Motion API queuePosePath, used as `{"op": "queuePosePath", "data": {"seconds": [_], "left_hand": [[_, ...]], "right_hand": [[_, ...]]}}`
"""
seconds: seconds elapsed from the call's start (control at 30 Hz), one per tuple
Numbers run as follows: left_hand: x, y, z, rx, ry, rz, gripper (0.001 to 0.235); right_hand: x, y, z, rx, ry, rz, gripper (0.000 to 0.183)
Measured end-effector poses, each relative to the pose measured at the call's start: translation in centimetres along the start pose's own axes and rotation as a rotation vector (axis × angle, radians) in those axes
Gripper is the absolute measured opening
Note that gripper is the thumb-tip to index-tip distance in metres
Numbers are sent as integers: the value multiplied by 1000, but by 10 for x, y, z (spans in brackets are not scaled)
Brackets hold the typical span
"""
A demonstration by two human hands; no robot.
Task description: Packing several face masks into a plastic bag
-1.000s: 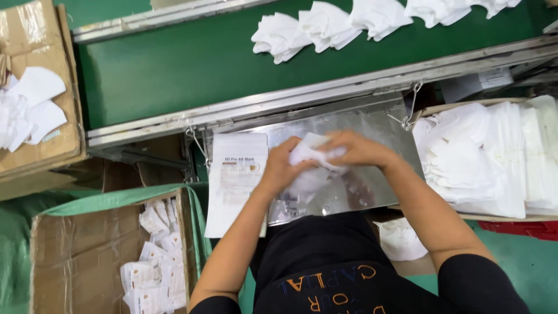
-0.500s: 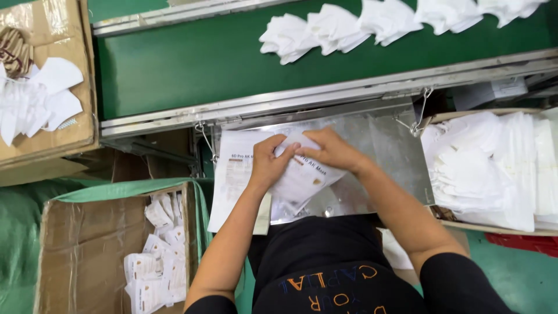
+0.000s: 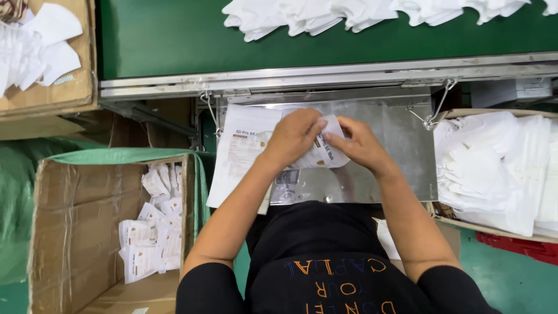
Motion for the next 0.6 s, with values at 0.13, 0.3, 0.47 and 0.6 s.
{"op": "queuePosePath", "data": {"seconds": [0.13,0.3,0.47,0.6], "left_hand": [[10,2,-10,27,5,-22,18],[-43,15,1,46,197,-423,25],[-140,23,80,251,383,-885,37],[-166,21,239,139,189,-774,61]], "right_hand": [[17,-3,9,20,-97,66,27],[29,38,11,19,8,84,25],[57,47,-98,288,298,50,19],[-29,-33,-169,672,880,-317,35]]}}
Point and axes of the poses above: each hand's wrist, its own y-axis away from the middle knuckle, its own z-axis out of the palm, x = y × z, the point moved 3 cm from there along -y, towards the middle knuckle, and after that the axes turned 11 degrees about -y, right-handed, at the moved point
